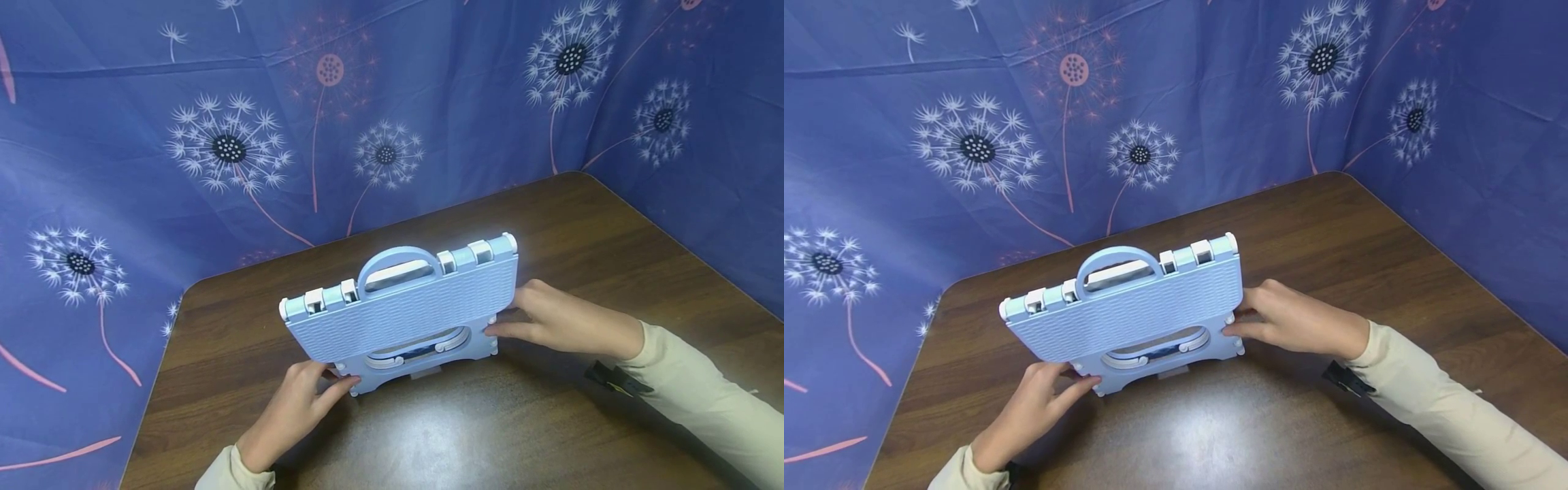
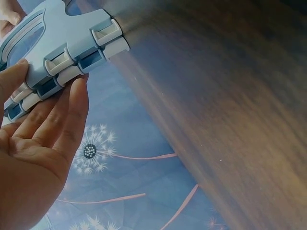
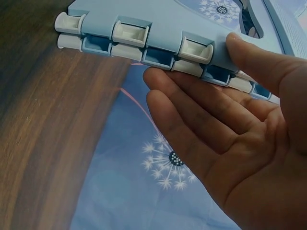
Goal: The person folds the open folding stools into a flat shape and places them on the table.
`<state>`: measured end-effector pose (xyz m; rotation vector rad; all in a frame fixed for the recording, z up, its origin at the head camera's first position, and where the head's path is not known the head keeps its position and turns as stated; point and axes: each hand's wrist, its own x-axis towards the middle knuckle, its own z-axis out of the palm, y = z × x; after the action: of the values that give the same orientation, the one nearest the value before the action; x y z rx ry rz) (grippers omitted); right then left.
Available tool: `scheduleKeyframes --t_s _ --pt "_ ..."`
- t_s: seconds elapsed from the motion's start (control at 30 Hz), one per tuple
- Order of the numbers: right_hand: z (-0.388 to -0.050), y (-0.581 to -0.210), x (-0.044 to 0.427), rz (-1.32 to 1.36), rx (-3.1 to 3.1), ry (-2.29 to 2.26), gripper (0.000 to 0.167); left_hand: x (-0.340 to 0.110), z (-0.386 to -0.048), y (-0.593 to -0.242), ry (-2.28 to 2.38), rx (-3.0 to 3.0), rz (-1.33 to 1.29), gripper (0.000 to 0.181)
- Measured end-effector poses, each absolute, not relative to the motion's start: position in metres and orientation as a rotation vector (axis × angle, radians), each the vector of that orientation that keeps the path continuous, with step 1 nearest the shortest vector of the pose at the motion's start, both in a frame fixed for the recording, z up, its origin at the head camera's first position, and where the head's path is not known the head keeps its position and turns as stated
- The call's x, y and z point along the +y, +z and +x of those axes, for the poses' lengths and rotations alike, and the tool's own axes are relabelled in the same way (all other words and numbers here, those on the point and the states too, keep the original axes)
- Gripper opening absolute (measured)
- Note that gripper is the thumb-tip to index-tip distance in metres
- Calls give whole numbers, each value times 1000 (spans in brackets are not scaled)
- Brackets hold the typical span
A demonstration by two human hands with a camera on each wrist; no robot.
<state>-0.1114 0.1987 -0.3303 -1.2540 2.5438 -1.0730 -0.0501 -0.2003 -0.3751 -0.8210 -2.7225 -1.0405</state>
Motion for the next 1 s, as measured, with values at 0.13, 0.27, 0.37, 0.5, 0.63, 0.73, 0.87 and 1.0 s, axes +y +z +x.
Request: scheduleKeyframes --t_s 0.13,0.27,0.37,0.5,0.63,0.73,0.87,1.0 --pt "-112 -329 199 -1270 2535 -1093 41 -200 -51 -374 -1023 -2708 -838 36" --pt "-113 -329 199 -1280 2539 -1098 35 -200 -52 -373 -1005 -2697 -848 36" --pt "-113 -331 198 -1286 2549 -1095 31 -200 -52 -374 -984 -2686 -851 25" --pt "-113 -334 197 -1310 2555 -1095 25 -200 -50 -376 -940 -2666 -858 18" --pt "-116 -334 196 -1330 2589 -1092 13 -201 -51 -376 -925 -2649 -838 17" --pt "-117 -336 195 -1331 2620 -1106 6 -200 -52 -378 -955 -2647 -822 18" --pt "-114 -338 195 -1363 2635 -1159 6 -200 -49 -378 -1043 -2637 -815 31" --pt "-113 -330 196 -1399 2672 -1239 5 -197 -48 -366 -1128 -2600 -775 44"
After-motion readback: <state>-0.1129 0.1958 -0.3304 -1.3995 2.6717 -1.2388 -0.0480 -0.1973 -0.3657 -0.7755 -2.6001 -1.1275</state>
